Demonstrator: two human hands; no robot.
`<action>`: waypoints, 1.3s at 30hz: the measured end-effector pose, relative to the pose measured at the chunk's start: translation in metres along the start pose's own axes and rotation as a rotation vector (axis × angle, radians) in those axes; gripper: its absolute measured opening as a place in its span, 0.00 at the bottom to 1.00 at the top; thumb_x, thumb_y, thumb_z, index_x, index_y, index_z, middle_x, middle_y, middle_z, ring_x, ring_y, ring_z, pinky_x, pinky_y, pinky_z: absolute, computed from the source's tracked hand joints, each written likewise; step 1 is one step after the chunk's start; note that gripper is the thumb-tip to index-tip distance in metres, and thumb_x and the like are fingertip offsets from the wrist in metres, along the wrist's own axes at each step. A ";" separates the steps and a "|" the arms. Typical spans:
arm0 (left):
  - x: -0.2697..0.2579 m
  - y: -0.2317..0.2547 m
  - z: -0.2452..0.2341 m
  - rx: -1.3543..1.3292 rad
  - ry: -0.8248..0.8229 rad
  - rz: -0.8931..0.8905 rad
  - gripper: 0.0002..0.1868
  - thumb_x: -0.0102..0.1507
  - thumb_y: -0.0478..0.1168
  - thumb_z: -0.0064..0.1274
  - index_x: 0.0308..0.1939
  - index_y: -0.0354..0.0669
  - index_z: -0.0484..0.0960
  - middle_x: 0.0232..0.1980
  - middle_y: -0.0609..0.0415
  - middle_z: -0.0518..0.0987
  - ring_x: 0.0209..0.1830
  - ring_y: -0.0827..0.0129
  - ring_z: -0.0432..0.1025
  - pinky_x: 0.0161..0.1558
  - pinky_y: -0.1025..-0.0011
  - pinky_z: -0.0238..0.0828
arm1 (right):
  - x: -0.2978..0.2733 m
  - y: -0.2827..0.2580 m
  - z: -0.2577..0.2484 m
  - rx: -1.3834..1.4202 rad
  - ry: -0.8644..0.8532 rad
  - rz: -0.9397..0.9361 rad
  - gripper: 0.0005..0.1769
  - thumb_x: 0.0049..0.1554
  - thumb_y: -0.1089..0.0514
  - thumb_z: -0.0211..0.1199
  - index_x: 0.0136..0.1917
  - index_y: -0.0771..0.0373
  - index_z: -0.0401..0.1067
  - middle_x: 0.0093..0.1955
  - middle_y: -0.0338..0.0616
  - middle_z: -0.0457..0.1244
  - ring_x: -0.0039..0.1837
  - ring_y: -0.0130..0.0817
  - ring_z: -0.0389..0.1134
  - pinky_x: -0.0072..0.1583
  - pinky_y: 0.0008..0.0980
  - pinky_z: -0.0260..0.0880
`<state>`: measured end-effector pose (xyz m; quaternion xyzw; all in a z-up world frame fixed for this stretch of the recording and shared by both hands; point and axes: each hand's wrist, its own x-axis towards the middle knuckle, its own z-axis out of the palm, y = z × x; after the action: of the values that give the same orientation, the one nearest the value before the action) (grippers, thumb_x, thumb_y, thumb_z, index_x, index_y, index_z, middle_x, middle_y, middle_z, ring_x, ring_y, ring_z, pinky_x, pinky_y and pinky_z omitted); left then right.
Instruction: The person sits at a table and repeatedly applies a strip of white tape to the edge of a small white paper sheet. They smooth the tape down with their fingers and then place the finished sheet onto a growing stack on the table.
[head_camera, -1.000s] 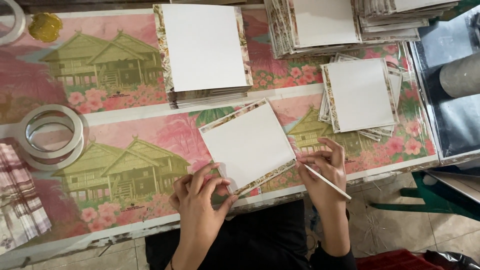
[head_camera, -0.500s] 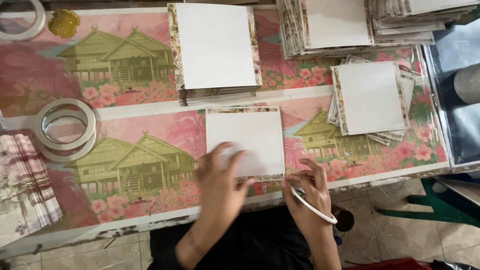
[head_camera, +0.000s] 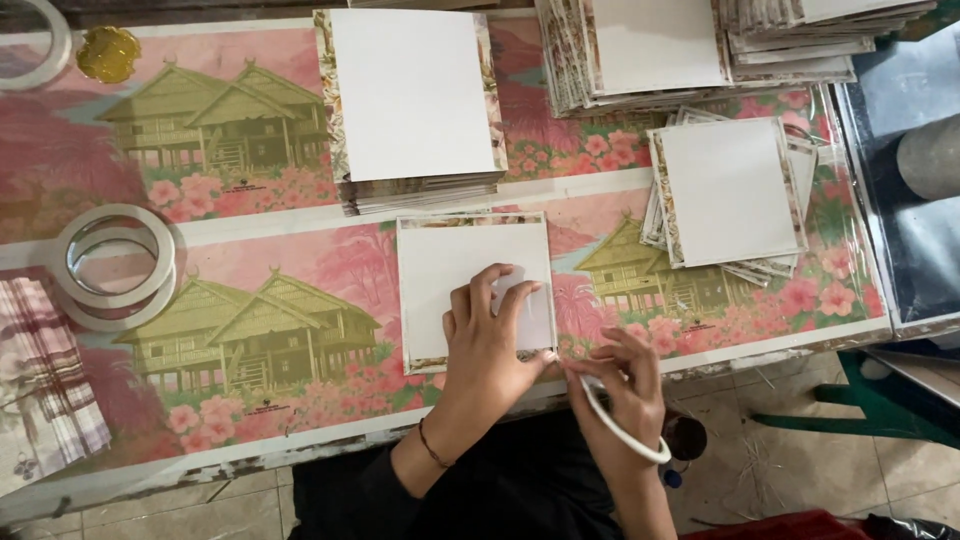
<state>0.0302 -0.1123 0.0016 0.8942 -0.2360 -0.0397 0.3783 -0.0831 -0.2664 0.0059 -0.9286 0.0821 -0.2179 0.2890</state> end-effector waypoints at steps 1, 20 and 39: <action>0.000 0.001 0.000 -0.006 0.006 -0.007 0.49 0.46 0.47 0.82 0.68 0.56 0.74 0.75 0.52 0.62 0.69 0.47 0.62 0.58 0.48 0.67 | -0.002 -0.001 0.001 0.022 0.020 -0.056 0.08 0.55 0.66 0.77 0.49 0.60 0.83 0.70 0.46 0.62 0.58 0.34 0.70 0.61 0.34 0.76; -0.077 -0.002 -0.017 -0.220 -0.294 0.378 0.46 0.68 0.65 0.57 0.80 0.39 0.65 0.88 0.40 0.58 0.89 0.51 0.50 0.81 0.42 0.38 | -0.067 0.029 -0.031 0.312 -0.033 0.436 0.07 0.55 0.62 0.74 0.44 0.57 0.76 0.57 0.40 0.67 0.54 0.28 0.70 0.53 0.27 0.71; 0.082 -0.088 -0.103 0.559 0.297 0.193 0.40 0.71 0.45 0.65 0.84 0.45 0.66 0.90 0.48 0.56 0.89 0.51 0.48 0.83 0.38 0.46 | 0.068 0.075 -0.068 0.061 0.190 0.617 0.24 0.66 0.65 0.66 0.71 0.58 0.61 0.74 0.56 0.64 0.51 0.48 0.72 0.41 0.43 0.78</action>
<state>0.1632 -0.0289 0.0221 0.9329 -0.2637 0.1936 0.1508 -0.0551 -0.3804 0.0372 -0.8262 0.3798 -0.2083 0.3602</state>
